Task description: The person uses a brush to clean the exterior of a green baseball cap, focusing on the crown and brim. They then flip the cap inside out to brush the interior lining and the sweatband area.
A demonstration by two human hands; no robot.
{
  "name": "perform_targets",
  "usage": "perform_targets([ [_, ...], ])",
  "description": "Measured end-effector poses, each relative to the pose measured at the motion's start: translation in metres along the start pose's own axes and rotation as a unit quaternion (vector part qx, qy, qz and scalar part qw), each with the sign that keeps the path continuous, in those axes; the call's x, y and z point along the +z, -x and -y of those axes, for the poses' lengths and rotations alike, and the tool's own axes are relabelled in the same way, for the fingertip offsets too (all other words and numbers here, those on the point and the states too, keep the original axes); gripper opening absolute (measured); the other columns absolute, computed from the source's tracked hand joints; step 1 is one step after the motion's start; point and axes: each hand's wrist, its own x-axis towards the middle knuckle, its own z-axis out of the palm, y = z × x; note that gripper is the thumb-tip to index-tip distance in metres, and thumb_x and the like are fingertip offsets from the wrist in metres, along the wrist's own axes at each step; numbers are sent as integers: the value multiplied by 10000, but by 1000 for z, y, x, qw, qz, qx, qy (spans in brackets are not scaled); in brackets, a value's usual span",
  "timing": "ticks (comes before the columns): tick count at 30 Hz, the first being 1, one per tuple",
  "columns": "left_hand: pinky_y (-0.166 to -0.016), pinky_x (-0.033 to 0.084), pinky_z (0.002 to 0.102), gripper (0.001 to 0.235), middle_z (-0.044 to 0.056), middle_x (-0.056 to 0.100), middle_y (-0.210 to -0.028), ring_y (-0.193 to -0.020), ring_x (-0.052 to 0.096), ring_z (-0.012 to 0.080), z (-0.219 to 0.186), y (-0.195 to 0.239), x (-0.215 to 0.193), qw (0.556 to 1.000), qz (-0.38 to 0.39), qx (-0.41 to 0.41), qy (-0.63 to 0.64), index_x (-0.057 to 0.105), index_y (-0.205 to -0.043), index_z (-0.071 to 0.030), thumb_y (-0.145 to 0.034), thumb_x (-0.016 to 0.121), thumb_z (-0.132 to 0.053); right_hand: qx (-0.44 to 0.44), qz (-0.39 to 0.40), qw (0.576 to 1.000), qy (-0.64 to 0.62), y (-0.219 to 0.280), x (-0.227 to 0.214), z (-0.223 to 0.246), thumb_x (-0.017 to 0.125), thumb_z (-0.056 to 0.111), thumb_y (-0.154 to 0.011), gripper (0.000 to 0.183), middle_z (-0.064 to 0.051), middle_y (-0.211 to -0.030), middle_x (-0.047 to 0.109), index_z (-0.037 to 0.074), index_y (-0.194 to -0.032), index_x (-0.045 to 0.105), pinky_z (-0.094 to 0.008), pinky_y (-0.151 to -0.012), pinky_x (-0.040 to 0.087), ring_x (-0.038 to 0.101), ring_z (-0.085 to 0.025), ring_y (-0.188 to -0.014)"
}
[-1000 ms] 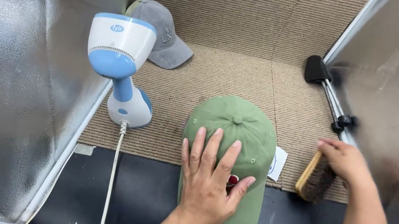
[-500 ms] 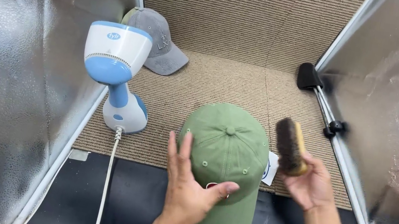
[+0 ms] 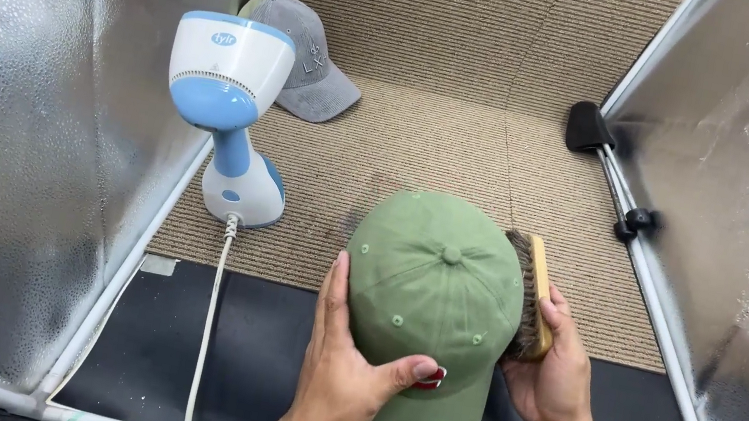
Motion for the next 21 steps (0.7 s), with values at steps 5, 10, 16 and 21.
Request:
perform_targets([
  [5,-1224,231,488,1416,93,80,-1740,-1595,140,278,11,19,0,999,-10,-17,34,6,-1634,-193,-570,789,-703,-5,-45,998,46,21,7,-6,470,288,-1028,404,-69,-1220,656,211,-1424,463,-348,-729,530,639,-198,-982],
  [10,-1216,170,520,1260,238,15,-1717,-1604,25,361,14,54,10,995,-89,20,-38,54,-1640,-186,-702,706,-716,-75,-31,980,182,19,-12,17,536,196,-978,544,-131,-1147,562,127,-1505,419,-343,-787,525,622,-235,-968],
  [16,-685,553,300,1190,5,556,-1360,-860,627,152,77,110,38,958,-255,-118,51,404,-1573,-275,-514,936,-374,-223,68,868,439,80,22,77,565,172,-924,511,-114,-1022,693,177,-1434,605,-337,-560,476,587,-216,-725],
  [21,-356,540,528,1021,173,660,-1444,-609,714,488,69,112,41,805,-58,-383,450,173,-1588,-351,-783,764,-139,-438,261,639,576,82,53,65,692,205,-883,427,-169,-1366,628,156,-1307,697,-413,-1037,470,619,-312,-1220],
])
